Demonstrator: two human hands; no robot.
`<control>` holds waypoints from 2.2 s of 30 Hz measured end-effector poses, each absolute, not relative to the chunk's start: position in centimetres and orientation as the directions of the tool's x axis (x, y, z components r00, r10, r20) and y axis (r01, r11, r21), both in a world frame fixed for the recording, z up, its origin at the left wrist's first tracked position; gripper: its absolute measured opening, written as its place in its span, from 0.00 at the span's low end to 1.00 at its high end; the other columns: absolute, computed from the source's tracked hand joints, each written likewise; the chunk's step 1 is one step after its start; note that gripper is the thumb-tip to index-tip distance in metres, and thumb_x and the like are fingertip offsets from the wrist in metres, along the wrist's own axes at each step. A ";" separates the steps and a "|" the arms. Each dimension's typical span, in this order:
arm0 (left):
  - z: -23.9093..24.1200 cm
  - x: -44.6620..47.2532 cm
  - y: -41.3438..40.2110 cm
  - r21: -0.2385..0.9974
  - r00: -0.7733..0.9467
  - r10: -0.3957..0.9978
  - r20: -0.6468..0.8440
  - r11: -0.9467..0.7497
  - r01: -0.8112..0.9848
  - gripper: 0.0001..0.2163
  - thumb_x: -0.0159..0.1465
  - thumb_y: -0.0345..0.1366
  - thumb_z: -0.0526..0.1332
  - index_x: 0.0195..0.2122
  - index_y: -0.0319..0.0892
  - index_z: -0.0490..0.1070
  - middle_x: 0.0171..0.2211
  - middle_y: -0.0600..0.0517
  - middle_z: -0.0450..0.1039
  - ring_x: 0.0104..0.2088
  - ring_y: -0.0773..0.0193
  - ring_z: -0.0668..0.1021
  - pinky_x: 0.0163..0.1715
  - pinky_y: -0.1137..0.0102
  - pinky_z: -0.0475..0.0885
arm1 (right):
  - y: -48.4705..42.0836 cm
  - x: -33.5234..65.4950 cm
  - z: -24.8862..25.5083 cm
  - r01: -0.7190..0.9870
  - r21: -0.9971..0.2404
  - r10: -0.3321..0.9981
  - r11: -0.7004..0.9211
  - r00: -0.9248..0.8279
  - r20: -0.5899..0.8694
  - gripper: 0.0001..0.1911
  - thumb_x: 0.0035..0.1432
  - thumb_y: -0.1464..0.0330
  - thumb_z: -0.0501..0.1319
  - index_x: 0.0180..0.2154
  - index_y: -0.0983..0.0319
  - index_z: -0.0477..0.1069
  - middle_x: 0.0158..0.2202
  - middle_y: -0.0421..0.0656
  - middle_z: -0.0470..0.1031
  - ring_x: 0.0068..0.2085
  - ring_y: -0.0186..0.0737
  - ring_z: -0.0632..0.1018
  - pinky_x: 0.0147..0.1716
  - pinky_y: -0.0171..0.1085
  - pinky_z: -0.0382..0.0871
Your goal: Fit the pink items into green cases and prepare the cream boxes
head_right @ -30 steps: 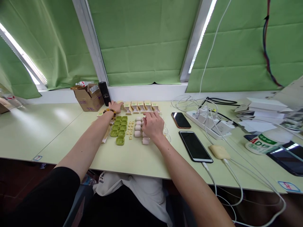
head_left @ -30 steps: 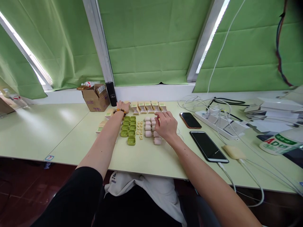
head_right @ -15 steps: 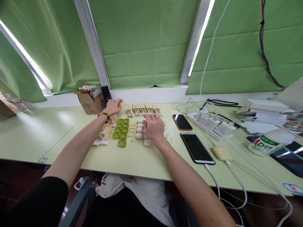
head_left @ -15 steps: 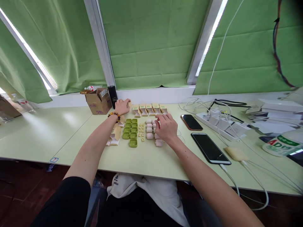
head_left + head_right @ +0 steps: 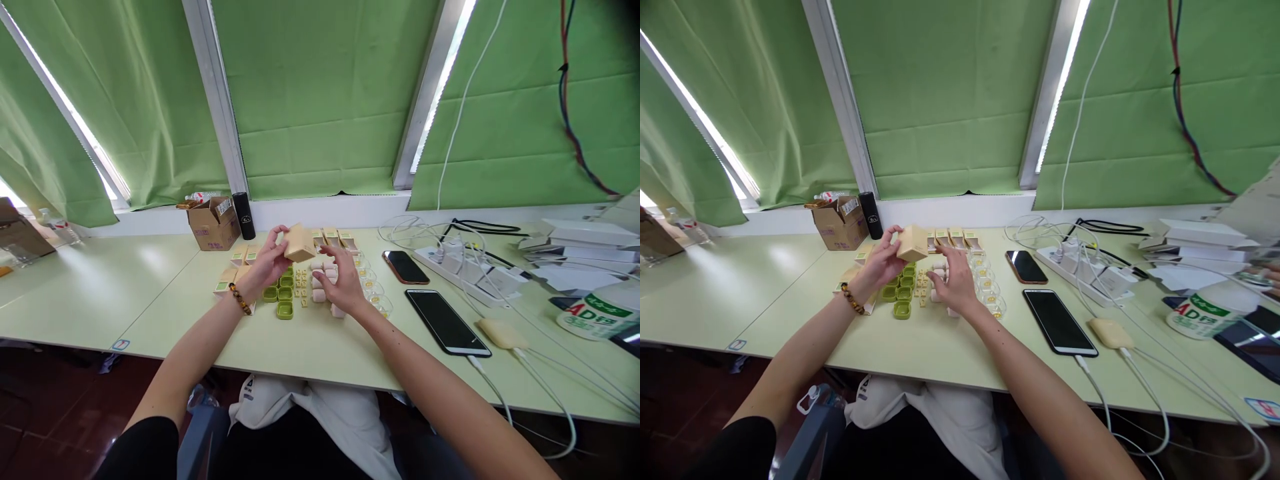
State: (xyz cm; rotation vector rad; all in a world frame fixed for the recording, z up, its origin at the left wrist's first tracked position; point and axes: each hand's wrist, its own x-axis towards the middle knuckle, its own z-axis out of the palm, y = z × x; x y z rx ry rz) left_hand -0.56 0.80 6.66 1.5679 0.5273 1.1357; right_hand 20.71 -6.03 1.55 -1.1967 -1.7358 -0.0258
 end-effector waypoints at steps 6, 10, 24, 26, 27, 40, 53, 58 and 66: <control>4.6 1.0 -1.5 0.930 0.491 0.825 0.281 -0.107 -0.352 0.25 0.69 0.51 0.67 0.61 0.52 0.58 0.60 0.45 0.75 0.51 0.56 0.82 0.49 0.62 0.78 | -5.8 19.4 0.3 0.511 -0.631 0.719 0.584 0.036 0.694 0.41 0.62 0.60 0.67 0.71 0.59 0.56 0.67 0.56 0.70 0.64 0.55 0.74 0.61 0.53 0.72; 3.1 0.8 -1.3 0.864 0.544 0.790 0.283 0.036 -0.501 0.28 0.64 0.44 0.74 0.59 0.50 0.61 0.56 0.47 0.77 0.46 0.60 0.82 0.41 0.69 0.76 | -5.3 19.2 -0.7 0.379 -0.683 0.713 0.625 0.081 0.697 0.38 0.60 0.59 0.71 0.67 0.57 0.62 0.65 0.54 0.72 0.61 0.55 0.76 0.60 0.57 0.74; 0.5 0.4 -0.7 0.861 0.337 0.793 0.508 -0.473 -0.186 0.33 0.67 0.64 0.67 0.62 0.44 0.77 0.61 0.41 0.77 0.61 0.48 0.78 0.59 0.57 0.75 | -5.4 19.5 -1.1 0.574 -0.339 0.433 0.745 -0.030 0.901 0.35 0.59 0.72 0.65 0.67 0.55 0.61 0.63 0.55 0.68 0.65 0.59 0.73 0.60 0.62 0.77; 0.2 0.4 -0.6 0.845 0.345 0.776 0.529 -0.520 -0.125 0.36 0.64 0.64 0.69 0.65 0.43 0.74 0.63 0.39 0.75 0.59 0.49 0.79 0.56 0.57 0.77 | -5.3 19.7 -1.2 0.617 -0.286 0.406 0.733 -0.059 0.912 0.36 0.59 0.73 0.63 0.68 0.54 0.61 0.63 0.54 0.68 0.66 0.60 0.73 0.61 0.63 0.77; 0.0 0.5 -0.5 0.841 0.354 0.770 0.530 -0.531 -0.105 0.38 0.63 0.64 0.71 0.67 0.43 0.73 0.64 0.38 0.75 0.57 0.49 0.79 0.55 0.58 0.78 | -5.2 19.7 -1.3 0.635 -0.259 0.391 0.728 -0.073 0.918 0.36 0.60 0.74 0.62 0.68 0.54 0.60 0.64 0.54 0.69 0.66 0.60 0.74 0.62 0.63 0.77; 1.1 0.6 -1.7 0.890 0.475 0.811 0.342 -0.117 -0.441 0.36 0.56 0.49 0.82 0.62 0.44 0.73 0.57 0.42 0.79 0.58 0.52 0.81 0.56 0.63 0.78 | -5.4 19.5 -1.3 0.616 -0.084 0.231 0.783 -0.164 0.959 0.38 0.68 0.76 0.55 0.75 0.52 0.52 0.69 0.57 0.66 0.71 0.59 0.71 0.63 0.68 0.76; 0.3 0.4 -0.5 0.849 0.276 0.818 0.504 -0.411 -0.332 0.34 0.54 0.41 0.82 0.59 0.45 0.70 0.57 0.43 0.78 0.59 0.51 0.80 0.57 0.58 0.78 | -6.1 19.3 -0.6 0.666 -0.172 0.232 0.726 -0.002 0.973 0.24 0.72 0.72 0.54 0.67 0.56 0.64 0.55 0.53 0.77 0.58 0.55 0.80 0.51 0.57 0.82; -0.2 0.4 -1.2 0.575 0.222 0.590 0.776 -0.807 0.132 0.24 0.63 0.30 0.70 0.61 0.46 0.72 0.59 0.42 0.77 0.60 0.51 0.80 0.59 0.54 0.79 | -6.6 18.8 -0.3 0.637 -0.247 0.334 0.730 -0.017 0.943 0.23 0.73 0.69 0.58 0.66 0.57 0.63 0.59 0.55 0.77 0.57 0.55 0.82 0.49 0.55 0.83; -0.9 0.4 -1.4 0.093 0.385 0.258 0.886 -0.912 0.399 0.23 0.68 0.26 0.62 0.64 0.45 0.70 0.60 0.40 0.78 0.63 0.50 0.79 0.62 0.49 0.78 | -6.8 18.5 -0.6 0.664 -0.284 0.429 0.692 -0.062 0.901 0.28 0.71 0.69 0.58 0.70 0.57 0.58 0.62 0.58 0.74 0.60 0.57 0.80 0.50 0.57 0.84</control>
